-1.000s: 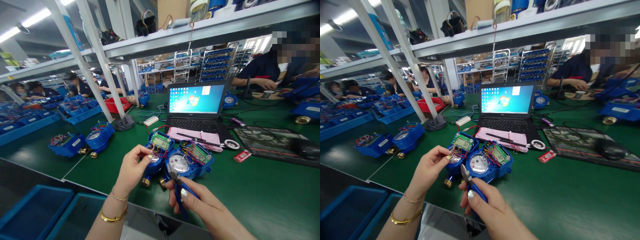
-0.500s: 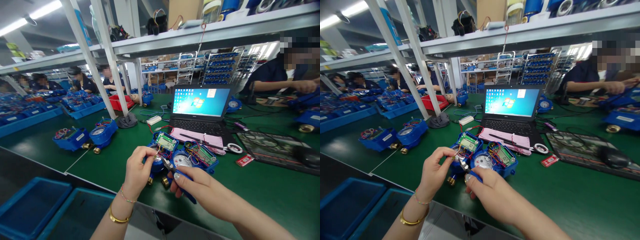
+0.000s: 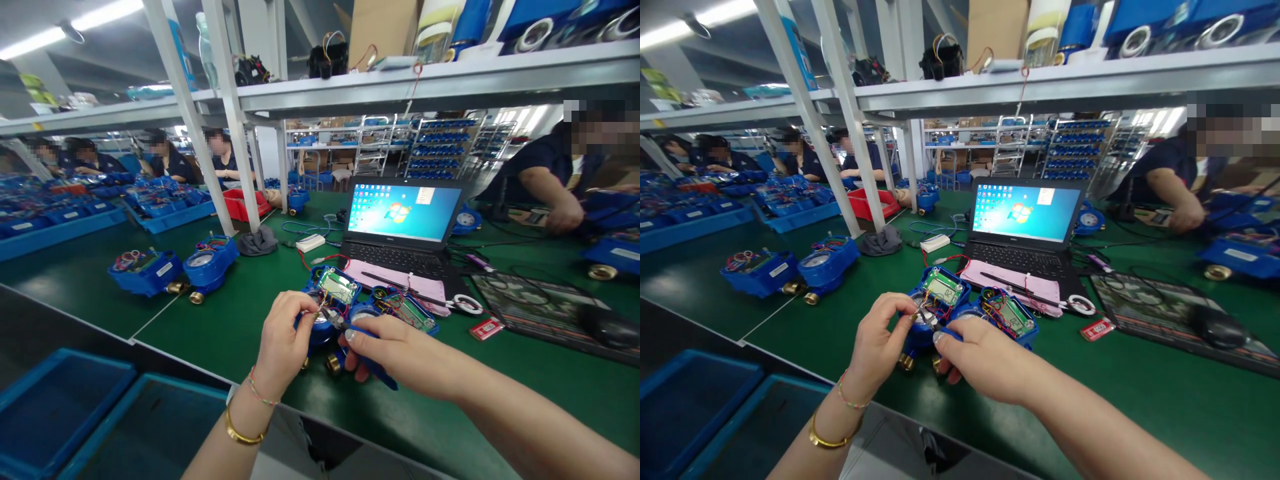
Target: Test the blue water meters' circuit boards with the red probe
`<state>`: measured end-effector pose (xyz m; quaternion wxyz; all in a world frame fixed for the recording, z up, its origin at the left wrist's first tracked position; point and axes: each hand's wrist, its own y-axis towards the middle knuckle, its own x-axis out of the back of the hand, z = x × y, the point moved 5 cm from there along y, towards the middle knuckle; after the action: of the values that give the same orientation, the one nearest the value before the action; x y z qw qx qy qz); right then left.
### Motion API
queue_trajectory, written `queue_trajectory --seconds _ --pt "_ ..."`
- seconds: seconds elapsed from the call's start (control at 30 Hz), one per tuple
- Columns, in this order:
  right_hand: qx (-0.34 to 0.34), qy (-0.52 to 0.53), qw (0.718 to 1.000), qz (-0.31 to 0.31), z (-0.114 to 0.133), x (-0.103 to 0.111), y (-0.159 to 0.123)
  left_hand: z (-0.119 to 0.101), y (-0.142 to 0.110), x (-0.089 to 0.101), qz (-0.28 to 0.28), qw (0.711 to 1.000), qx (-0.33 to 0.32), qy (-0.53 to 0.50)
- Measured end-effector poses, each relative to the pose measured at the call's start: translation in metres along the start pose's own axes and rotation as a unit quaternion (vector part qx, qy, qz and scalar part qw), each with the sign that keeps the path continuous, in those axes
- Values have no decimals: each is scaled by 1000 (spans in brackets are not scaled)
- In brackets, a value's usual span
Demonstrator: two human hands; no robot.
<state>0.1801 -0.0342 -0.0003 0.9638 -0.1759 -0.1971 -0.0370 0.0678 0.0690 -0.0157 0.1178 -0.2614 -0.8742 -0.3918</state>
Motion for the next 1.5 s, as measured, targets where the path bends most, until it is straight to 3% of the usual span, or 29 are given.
queue_trajectory --seconds 0.33,0.6,0.73,0.83,1.0,1.1,1.23,1.5 --pt "14 44 999 -9 -3 1 -1 12 8 -8 42 985 110 -123" --pt "87 58 994 -22 -15 -4 -27 17 19 -8 91 961 178 -191" --pt "83 112 990 -31 -25 -12 -37 17 20 -9 109 957 191 -188" --pt "98 89 990 -55 -23 -12 -42 16 20 -9 111 958 193 -178" --pt "132 -48 974 -177 -5 4 -41 14 21 -10 106 963 178 -170" --pt "172 -60 956 -230 8 9 -29 13 21 -10 93 968 165 -166" --pt "218 -38 949 -224 10 3 -9 16 20 -10 85 971 158 -160" --pt "213 16 954 -212 3 1 -2 18 17 -15 90 965 182 -163"
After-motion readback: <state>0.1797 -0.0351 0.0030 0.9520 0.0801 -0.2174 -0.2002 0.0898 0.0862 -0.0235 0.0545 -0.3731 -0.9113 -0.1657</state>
